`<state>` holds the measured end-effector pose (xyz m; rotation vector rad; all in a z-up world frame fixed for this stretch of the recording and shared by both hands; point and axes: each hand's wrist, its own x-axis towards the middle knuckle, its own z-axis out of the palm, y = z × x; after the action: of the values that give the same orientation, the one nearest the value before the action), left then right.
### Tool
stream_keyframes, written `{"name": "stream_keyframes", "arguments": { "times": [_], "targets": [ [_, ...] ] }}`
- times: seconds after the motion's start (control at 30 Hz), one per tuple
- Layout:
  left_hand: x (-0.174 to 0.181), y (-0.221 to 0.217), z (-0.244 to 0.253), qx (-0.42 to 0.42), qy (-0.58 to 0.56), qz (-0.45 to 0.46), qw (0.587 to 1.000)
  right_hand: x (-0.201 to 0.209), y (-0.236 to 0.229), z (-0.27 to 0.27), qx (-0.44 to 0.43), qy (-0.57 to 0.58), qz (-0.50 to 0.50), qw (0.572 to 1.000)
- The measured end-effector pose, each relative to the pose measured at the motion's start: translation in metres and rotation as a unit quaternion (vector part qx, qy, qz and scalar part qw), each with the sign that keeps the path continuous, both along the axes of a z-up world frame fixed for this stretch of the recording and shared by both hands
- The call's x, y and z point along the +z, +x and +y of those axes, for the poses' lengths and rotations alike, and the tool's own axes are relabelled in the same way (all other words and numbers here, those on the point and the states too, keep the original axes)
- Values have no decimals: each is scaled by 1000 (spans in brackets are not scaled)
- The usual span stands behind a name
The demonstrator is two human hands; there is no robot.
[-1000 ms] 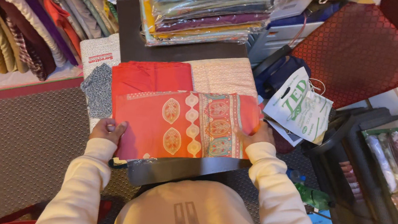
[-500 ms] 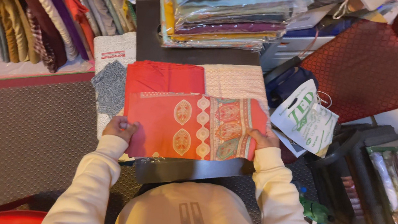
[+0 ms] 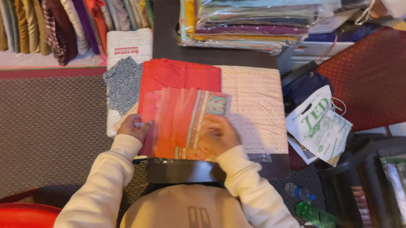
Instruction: The person picks up a packaged garment from a shelf, removes the garment from its plastic bag, and then folds the piece of clothing multiple times by hand on a table before placing it back into the bag and returning it to the shelf.
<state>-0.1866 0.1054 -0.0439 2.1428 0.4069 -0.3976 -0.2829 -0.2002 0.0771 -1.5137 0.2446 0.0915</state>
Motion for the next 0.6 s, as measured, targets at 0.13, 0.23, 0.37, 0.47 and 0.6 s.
{"name": "stream_keyframes", "arguments": {
  "times": [0.13,0.23,0.37,0.47,0.6],
  "targets": [
    [0,-2,-8,14,-8,17,1000,-49,-3,-37,-165,-252,105,948],
    [29,-2,-12,-15,44,63,997,-89,7,-40,-157,-234,171,944],
    [49,3,-15,-59,67,76,993,-64,12,-31,-130,-320,217,913],
    [69,3,-23,-82,98,68,989,-62,14,-30,-137,-346,192,908],
    [96,0,-31,-107,122,68,984,-56,9,-32,-116,-291,128,941]
  ]
}}
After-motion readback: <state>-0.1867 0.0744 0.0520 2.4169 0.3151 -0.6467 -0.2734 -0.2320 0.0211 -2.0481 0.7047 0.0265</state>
